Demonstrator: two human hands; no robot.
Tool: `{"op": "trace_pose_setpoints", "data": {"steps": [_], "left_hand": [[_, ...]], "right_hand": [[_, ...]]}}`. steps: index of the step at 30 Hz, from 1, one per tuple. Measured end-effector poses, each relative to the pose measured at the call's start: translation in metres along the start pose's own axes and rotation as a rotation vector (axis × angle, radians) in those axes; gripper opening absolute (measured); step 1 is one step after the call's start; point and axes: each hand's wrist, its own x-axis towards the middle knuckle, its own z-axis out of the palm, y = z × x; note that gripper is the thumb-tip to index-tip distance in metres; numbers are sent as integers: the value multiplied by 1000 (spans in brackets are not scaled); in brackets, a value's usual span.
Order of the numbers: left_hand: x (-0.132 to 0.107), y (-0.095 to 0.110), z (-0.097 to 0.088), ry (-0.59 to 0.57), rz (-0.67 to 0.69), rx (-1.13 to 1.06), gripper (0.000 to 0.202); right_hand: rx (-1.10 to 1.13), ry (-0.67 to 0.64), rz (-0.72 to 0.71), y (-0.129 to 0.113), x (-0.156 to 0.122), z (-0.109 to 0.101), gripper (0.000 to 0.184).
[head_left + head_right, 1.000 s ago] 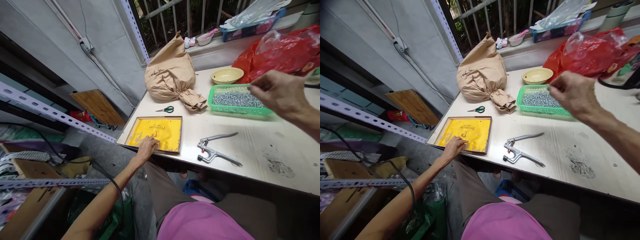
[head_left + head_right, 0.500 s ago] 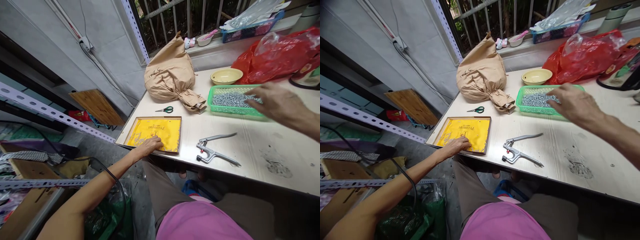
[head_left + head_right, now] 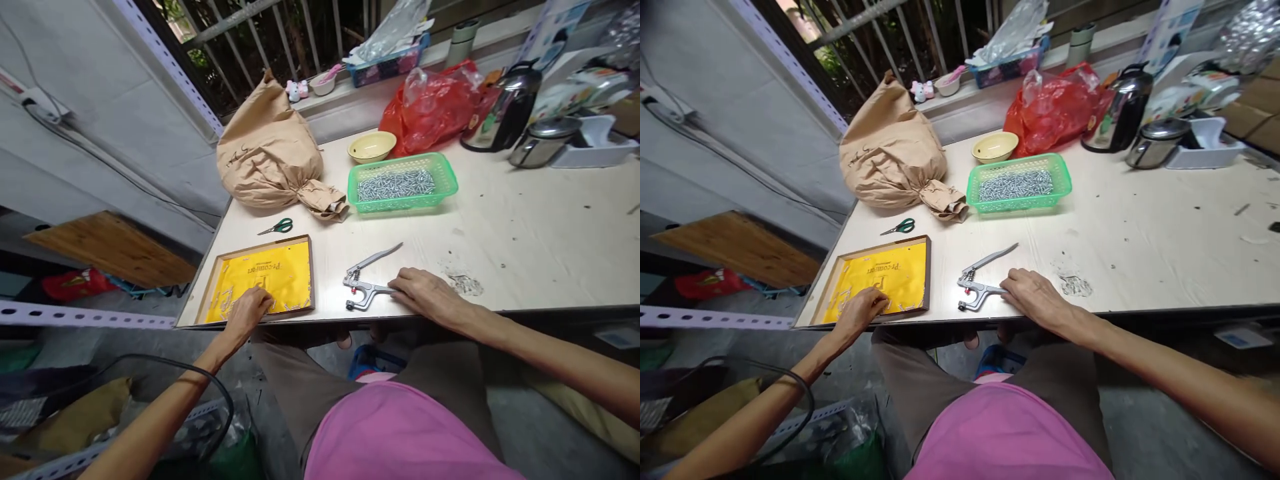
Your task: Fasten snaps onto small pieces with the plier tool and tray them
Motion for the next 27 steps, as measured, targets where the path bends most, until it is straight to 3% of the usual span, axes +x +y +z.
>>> {"op": "trace_pose_setpoints", "data": {"steps": [3,6,10,17,27], "left_hand": [[1,50,2,38,-160,-358,24],[8,106,16,-57,-222,-759,35],[24,148,39,-157,-303,-945,32],[33,163,53,-306,-433,-1007,35],[34,164,59,-305,-367,-875,31]], "right_hand": [[-33,-34,62,-5,-1,1,23],[-68,-32,91,-7,-1,6,20],[-102,15,101,-4,-2,18,16],[-105,84,97,-3,-5,26,11],[-123,139,100,-5,-5,27,7]]}}
